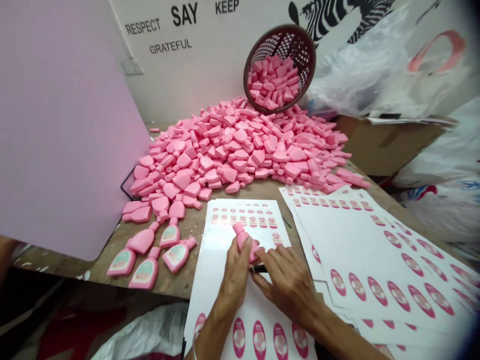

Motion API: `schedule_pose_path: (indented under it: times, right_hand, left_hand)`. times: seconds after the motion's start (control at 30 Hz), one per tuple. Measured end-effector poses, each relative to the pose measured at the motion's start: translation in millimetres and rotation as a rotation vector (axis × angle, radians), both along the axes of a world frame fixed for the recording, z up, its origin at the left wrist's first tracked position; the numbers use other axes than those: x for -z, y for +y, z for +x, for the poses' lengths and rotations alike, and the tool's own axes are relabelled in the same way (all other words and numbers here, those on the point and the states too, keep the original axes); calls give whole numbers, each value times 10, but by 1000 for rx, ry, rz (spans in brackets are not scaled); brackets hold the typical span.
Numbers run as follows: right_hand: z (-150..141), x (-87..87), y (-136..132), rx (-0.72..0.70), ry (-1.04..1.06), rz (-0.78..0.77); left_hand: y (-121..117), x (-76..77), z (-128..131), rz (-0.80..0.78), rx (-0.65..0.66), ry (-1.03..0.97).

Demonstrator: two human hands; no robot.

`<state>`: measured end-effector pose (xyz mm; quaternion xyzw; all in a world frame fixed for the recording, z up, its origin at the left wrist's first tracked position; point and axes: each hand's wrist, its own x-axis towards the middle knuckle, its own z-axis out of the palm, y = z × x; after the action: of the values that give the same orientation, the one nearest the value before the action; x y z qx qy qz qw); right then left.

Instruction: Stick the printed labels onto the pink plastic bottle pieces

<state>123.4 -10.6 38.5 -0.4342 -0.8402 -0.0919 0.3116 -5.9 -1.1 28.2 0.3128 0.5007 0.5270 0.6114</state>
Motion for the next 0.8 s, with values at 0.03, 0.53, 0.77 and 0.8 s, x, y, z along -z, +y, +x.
schedule_pose_path:
  times: [0.03,0.53,0.77,0.8]
  right_hand:
    - [63,38,-46,38,64,-98]
    - [592,238,-922,749,82,-1059]
    - [590,303,-990,743,632,-976]
    - [576,277,-984,725,677,-981]
  left_hand:
    - [-47,14,-46,-5,-7,-4]
    - [-354,335,-340,-65,-137,110]
    - [-356,306,-224,-18,-83,53]
    - [-356,291,-200,-9,-65,48]
